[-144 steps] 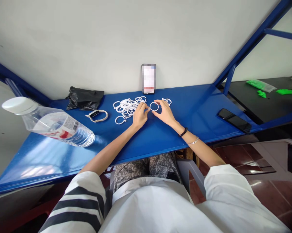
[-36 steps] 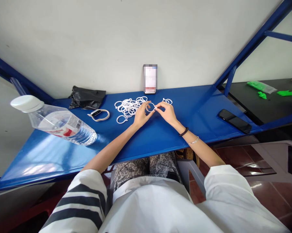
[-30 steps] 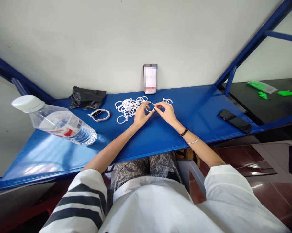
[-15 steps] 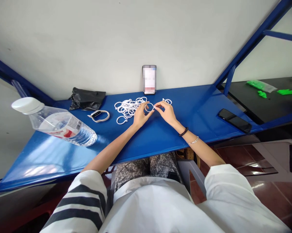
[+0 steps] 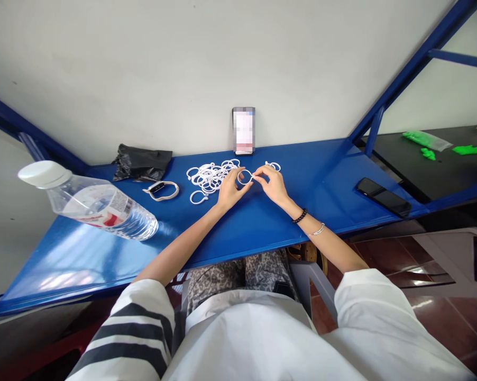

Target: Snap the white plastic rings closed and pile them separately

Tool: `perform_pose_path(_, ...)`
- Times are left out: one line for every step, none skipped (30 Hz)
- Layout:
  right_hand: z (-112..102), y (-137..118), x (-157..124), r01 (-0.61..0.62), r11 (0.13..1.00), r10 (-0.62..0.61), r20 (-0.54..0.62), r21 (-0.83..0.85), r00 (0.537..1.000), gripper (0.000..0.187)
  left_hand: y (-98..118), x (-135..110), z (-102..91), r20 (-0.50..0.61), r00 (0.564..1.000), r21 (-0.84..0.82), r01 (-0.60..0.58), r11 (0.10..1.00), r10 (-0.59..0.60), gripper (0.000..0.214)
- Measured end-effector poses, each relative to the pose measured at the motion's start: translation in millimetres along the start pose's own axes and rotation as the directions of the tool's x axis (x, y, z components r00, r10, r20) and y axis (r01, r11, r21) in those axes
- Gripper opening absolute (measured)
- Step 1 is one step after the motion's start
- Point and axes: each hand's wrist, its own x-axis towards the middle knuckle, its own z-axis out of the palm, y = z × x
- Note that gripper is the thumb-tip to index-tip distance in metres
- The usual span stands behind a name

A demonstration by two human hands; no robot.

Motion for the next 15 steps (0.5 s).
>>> perform_pose_path(0.0,0.3,0.0,0.005,1.0,-0.005,0.0,-0.001,1.0,0.014,0.0,0.0,-0.1,0.003,1.0,0.002,0.0,1.0,0.0,0.045)
perform_pose_path(0.0,0.6,0.0,0.009,1.0,-0.009,-0.001,-0.002,1.0,0.014,0.1,0.0,-0.2,0.005,1.0,0.005,0.001,1.0,-0.001,0.045)
perform_pose_path(-0.1,0.8,0.1,0.013,1.0,-0.013,-0.001,-0.003,1.0,0.015,0.1,0.0,-0.2,0.005,1.0,0.008,0.0,1.0,0.0,0.045)
perform_pose_path(-0.1,1.0,0.1,0.015,1.0,-0.015,-0.002,-0.004,1.0,0.015,0.1,0.0,-0.2,0.004,1.0,0.009,-0.002,1.0,0.002,0.044)
perform_pose_path(-0.1,1.1,0.1,0.015,1.0,-0.015,-0.002,-0.006,1.0,0.015,0.1,0.0,-0.1,0.002,1.0,0.011,-0.005,1.0,0.005,0.044)
perform_pose_path(-0.1,1.2,0.1,0.015,1.0,-0.015,-0.003,-0.009,1.0,0.015,0.0,0.1,0.0,-0.001,1.0,0.012,-0.009,1.0,0.009,0.044)
perform_pose_path(-0.1,1.1,0.1,0.016,1.0,-0.016,-0.003,-0.01,1.0,0.016,-0.1,0.1,0.2,-0.004,1.0,0.014,-0.012,1.0,0.012,0.044)
perform_pose_path(-0.1,1.1,0.1,0.016,1.0,-0.016,-0.003,-0.012,1.0,0.016,-0.2,0.1,0.5,-0.006,1.0,0.017,-0.015,1.0,0.015,0.044)
perform_pose_path(0.0,1.2,0.1,0.018,1.0,-0.018,-0.003,-0.012,1.0,0.016,-0.5,0.1,0.8,-0.007,1.0,0.018,-0.016,1.0,0.016,0.044)
perform_pose_path(0.0,1.3,0.1,0.02,1.0,-0.02,-0.005,-0.011,1.0,0.017,-0.8,0.1,1.1,-0.009,1.0,0.018,-0.018,1.0,0.018,0.044)
perform_pose_path(0.2,1.6,0.1,0.023,1.0,-0.023,-0.007,-0.009,1.0,0.017,-1.0,0.1,1.3,-0.011,1.0,0.017,-0.02,1.0,0.02,0.044)
perform_pose_path(0.3,1.9,0.1,0.025,1.0,-0.025,-0.009,-0.007,1.0,0.017,-1.3,0.0,1.5,-0.013,1.0,0.015,-0.022,1.0,0.023,0.043)
perform_pose_path(0.4,2.4,0.1,0.025,1.0,-0.025,-0.008,-0.007,1.0,0.017,-1.5,0.0,1.6,-0.015,1.0,0.012,-0.026,1.0,0.026,0.043)
perform_pose_path(0.5,2.9,0.1,0.023,1.0,-0.023,-0.007,-0.007,1.0,0.017,-1.6,-0.1,1.7,-0.017,0.999,0.01,-0.028,1.0,0.028,0.043)
perform_pose_path(0.6,3.4,0.1,0.021,1.0,-0.021,-0.004,-0.008,1.0,0.017,-1.6,-0.1,1.7,-0.018,0.999,0.007,-0.031,0.999,0.031,0.043)
